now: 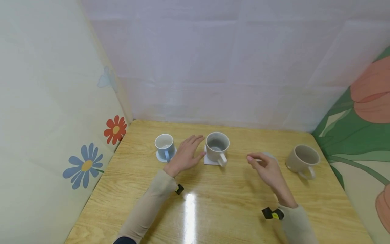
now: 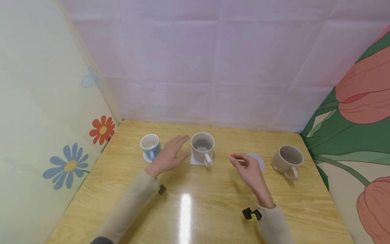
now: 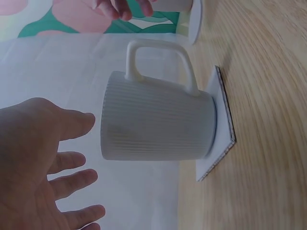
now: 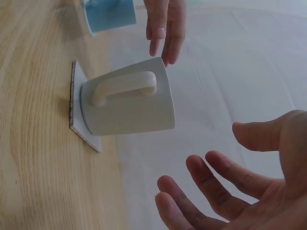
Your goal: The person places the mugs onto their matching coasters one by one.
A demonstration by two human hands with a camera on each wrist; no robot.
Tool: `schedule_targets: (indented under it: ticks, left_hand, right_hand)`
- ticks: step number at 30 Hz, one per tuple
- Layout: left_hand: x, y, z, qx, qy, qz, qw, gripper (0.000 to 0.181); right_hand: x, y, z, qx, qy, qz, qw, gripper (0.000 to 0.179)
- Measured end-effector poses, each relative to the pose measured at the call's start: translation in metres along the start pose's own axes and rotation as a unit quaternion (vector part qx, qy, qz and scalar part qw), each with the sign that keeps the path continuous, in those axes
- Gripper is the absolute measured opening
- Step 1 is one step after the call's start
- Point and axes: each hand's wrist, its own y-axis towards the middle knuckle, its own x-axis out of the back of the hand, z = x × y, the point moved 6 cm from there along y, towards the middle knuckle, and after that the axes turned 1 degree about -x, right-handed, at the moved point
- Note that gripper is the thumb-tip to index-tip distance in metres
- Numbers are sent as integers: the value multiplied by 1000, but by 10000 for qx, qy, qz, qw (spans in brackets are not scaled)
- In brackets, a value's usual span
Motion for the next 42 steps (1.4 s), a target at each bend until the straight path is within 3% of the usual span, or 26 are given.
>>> schedule_targets:
  ticks: [16,25,36,42]
  left_hand:
    - [11,4,-29,-470,23,-184,9987,65]
    - [14,8,-40,-725,91,-242,9970,64]
    - [11,15,-52,-924,162,-247,9953,64]
    - [3,24,-61,-994,144,-255,9946,63]
  right_hand:
    - [18,-5,-5,-127,-106,-32,9999,54]
    - [43,-5,-4,-25,-229,-391,9990,47]
    - [51,-9,-9,44,-285,-543,9981,46]
    - [59,-11,-12,-16,-376,-676,9970,47]
